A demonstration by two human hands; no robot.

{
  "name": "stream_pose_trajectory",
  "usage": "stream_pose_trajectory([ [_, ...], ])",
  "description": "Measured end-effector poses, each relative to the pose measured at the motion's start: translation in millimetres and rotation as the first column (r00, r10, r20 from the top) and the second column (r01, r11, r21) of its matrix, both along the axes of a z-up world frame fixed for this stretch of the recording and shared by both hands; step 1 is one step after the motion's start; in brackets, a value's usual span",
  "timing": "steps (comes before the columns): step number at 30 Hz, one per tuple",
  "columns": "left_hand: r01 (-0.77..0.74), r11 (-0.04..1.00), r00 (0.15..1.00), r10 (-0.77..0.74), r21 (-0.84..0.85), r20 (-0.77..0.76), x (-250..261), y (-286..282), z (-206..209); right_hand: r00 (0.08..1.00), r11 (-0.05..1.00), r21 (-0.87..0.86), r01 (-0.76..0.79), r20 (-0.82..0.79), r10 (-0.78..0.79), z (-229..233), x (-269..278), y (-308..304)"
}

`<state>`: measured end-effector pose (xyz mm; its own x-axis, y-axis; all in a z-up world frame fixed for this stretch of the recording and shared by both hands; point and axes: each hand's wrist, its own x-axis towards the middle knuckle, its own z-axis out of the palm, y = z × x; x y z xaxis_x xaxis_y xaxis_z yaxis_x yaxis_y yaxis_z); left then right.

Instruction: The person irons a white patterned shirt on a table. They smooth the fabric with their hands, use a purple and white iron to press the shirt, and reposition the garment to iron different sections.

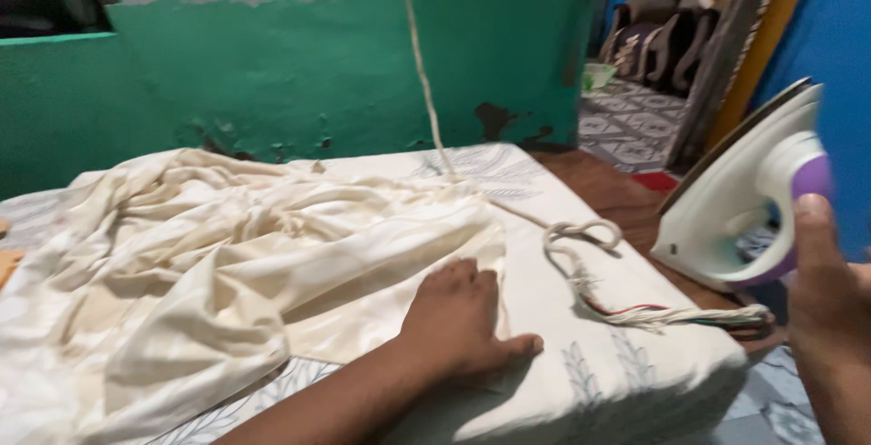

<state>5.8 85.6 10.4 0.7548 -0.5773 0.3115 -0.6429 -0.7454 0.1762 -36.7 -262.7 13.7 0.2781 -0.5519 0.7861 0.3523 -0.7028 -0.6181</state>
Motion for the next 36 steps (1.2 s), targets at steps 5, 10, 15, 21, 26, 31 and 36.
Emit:
stream_pose_trajectory([
  [5, 0.103, 0.992, 0.991, -0.096, -0.079, 0.095, -36, 53, 0, 0.984, 0.831, -0.536, -0.148, -0.165, 0.068, 4, -21, 79],
  [10, 0.186, 0.979, 0.983, -0.184, -0.079, 0.026, -60, 99, 9, 0.694, 0.589, -0.44, -0.678, -0.647, 0.316, 5, -22, 170],
  [15, 0.103, 0.995, 0.957, -0.102, 0.011, 0.273, -52, 168, 16, 0.357, 0.284, -0.271, -0.92, -0.878, 0.319, 13, -15, 208],
  [21, -0.176, 0.982, 0.981, 0.169, 0.073, 0.091, -74, 267, 29, 0.402, 0.354, -0.339, -0.871, -0.908, 0.119, 6, -7, 211],
  [26, -0.157, 0.987, 0.945, 0.163, -0.046, 0.285, -104, 315, 11, 0.452, 0.453, -0.573, -0.683, -0.819, -0.355, 25, -16, 224],
  [31, -0.241, 0.966, 0.963, 0.25, -0.09, 0.098, -130, 341, 8, 0.4, 0.535, -0.67, -0.515, -0.74, -0.541, 42, -20, 248],
  [36, -0.135, 0.977, 0.975, 0.16, -0.163, 0.151, -140, 356, 4, 0.545, 0.527, -0.71, -0.467, -0.701, -0.46, 50, -17, 276],
])
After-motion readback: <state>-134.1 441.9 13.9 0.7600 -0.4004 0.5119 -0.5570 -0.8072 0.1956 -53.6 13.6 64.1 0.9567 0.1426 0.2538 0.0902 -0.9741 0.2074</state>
